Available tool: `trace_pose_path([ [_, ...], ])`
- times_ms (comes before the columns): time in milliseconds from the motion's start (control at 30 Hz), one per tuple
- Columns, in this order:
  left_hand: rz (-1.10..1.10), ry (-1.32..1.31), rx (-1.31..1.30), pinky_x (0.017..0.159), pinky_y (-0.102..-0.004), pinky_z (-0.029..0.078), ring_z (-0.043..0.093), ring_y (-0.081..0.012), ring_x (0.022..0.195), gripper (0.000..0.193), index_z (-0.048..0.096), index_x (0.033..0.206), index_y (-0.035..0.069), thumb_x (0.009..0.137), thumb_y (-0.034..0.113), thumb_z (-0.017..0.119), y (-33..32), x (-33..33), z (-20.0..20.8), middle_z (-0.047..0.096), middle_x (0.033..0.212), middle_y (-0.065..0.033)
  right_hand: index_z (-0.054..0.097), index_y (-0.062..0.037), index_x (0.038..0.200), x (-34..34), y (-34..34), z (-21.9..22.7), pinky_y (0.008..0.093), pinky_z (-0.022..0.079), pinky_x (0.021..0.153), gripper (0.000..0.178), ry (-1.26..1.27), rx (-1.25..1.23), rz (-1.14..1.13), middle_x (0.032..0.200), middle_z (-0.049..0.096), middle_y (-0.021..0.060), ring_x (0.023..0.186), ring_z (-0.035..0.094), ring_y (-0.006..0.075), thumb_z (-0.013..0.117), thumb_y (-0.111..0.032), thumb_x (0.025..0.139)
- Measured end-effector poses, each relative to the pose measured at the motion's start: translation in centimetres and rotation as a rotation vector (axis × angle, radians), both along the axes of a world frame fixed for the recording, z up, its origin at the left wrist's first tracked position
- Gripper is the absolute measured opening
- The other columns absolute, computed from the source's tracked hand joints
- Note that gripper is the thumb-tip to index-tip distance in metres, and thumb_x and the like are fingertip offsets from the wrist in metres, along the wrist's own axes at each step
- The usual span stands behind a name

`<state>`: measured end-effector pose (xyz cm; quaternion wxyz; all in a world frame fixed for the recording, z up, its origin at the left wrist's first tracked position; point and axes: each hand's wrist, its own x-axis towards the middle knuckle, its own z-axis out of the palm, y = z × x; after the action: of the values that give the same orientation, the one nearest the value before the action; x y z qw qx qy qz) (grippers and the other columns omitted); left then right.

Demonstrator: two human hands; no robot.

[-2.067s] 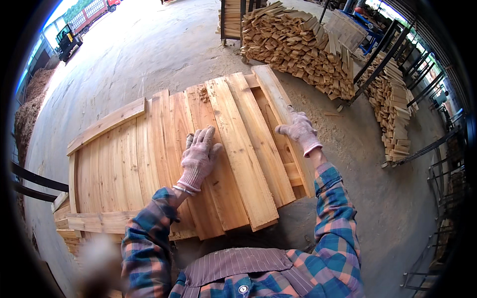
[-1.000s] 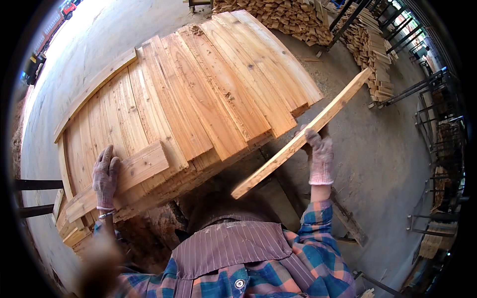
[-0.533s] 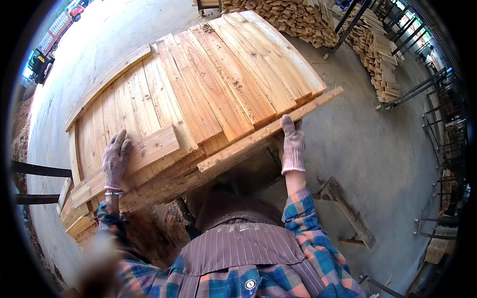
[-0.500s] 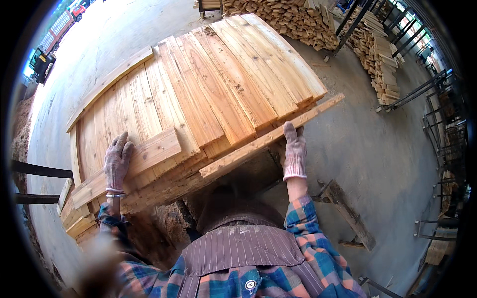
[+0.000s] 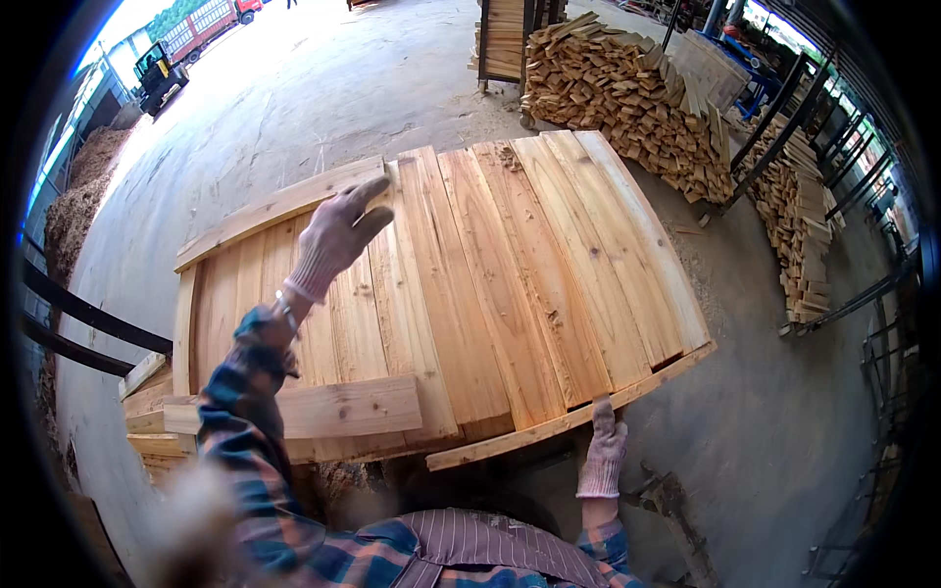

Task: The person stacks wooden planks onto a pallet in a lumber yard. They pick up planks from a nearby pile, arrange them side-by-side on the pallet, and adjust the alignment to create a neat stack.

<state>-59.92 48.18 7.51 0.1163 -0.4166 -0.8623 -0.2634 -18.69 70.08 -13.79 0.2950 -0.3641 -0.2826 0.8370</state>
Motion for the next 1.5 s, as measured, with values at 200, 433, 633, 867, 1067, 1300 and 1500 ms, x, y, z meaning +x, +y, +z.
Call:
trace_pose_path([
  [200, 0.337, 0.040, -0.337, 0.107, -0.0416, 0.038, 0.048, -0.0327, 0.129, 0.066, 0.047, 0.141, 0.013, 0.093, 0.058, 0.050, 16.1, -12.8, -4.7, 0.045, 0.146, -0.0119, 0.015, 0.0120, 0.147, 1.1, -0.7, -1.1, 0.0323, 0.012, 0.122, 0.058, 1.188, -0.083, 0.303, 0.158, 0.010, 0.0216, 0.148, 0.013, 0.0243, 0.027, -0.027, 0.106],
  [433, 0.349, -0.046, -0.567, 0.102, -0.0461, 0.043, 0.053, -0.0344, 0.121, 0.054, 0.057, 0.128, 0.018, 0.095, 0.058, 0.042, 16.7, -13.3, -6.1, 0.057, 0.130, -0.0134, 0.031, 0.0094, 0.138, 1.9, -1.8, 2.5, 0.0295, 0.028, 0.109, 0.056, -0.213, 0.489, 0.209, 0.136, 0.038, 0.0204, 0.127, 0.036, 0.0233, 0.034, -0.035, 0.103],
  [633, 0.440, -0.114, -0.439, 0.100, -0.0468, 0.044, 0.054, -0.0353, 0.120, 0.050, 0.052, 0.133, 0.019, 0.096, 0.051, 0.047, 17.1, -11.9, -6.8, 0.056, 0.131, -0.0137, 0.053, 0.0070, 0.122, 1.8, -2.4, 0.8, 0.0311, 0.049, 0.092, 0.051, -0.651, 0.760, 0.087, 0.114, 0.062, 0.0188, 0.103, 0.060, 0.0225, 0.046, -0.039, 0.101],
  [867, 0.469, -0.001, -0.150, 0.108, -0.0407, 0.037, 0.045, -0.0315, 0.130, 0.069, 0.044, 0.143, 0.017, 0.087, 0.054, 0.061, 7.1, -13.0, -4.3, 0.049, 0.142, -0.0093, 0.056, 0.0027, 0.108, 5.6, 4.6, 9.7, 0.0350, 0.053, 0.067, 0.060, -0.199, 0.290, -0.137, 0.092, 0.059, 0.0106, 0.077, 0.061, 0.0231, 0.077, -0.045, 0.077],
  [1067, 0.581, -0.062, -0.524, 0.112, -0.0472, 0.029, 0.035, -0.0317, 0.138, 0.099, 0.036, 0.148, 0.017, 0.069, 0.067, 0.072, -4.3, -14.5, -3.9, 0.043, 0.148, -0.0092, 0.036, 0.0036, 0.145, -4.2, 12.7, 25.5, 0.0246, 0.051, 0.075, 0.083, -0.496, 1.212, 0.311, 0.102, 0.057, 0.0067, 0.084, 0.058, 0.0145, 0.070, -0.017, 0.072],
  [1300, 0.550, -0.135, -0.626, 0.113, -0.0435, 0.027, 0.036, -0.0275, 0.136, 0.105, 0.037, 0.147, 0.019, 0.063, 0.071, 0.072, -5.5, -15.3, -4.1, 0.044, 0.145, -0.0067, 0.046, -0.0308, 0.143, -30.8, 11.8, 21.0, 0.0368, 0.045, 0.101, 0.088, -0.908, 1.900, 1.177, 0.122, 0.056, 0.0122, 0.116, 0.054, 0.0313, 0.072, -0.011, 0.062],
  [1500, 0.573, -0.083, -0.596, 0.111, -0.0402, 0.028, 0.041, -0.0248, 0.132, 0.105, 0.041, 0.144, 0.020, 0.059, 0.073, 0.074, -5.9, -14.8, -4.3, 0.049, 0.140, -0.0054, 0.046, -0.0328, 0.143, -40.2, 14.8, 19.6, 0.0357, 0.044, 0.102, 0.091, -0.855, 1.962, 1.363, 0.118, 0.056, 0.0110, 0.117, 0.053, 0.0319, 0.070, -0.001, 0.061],
])
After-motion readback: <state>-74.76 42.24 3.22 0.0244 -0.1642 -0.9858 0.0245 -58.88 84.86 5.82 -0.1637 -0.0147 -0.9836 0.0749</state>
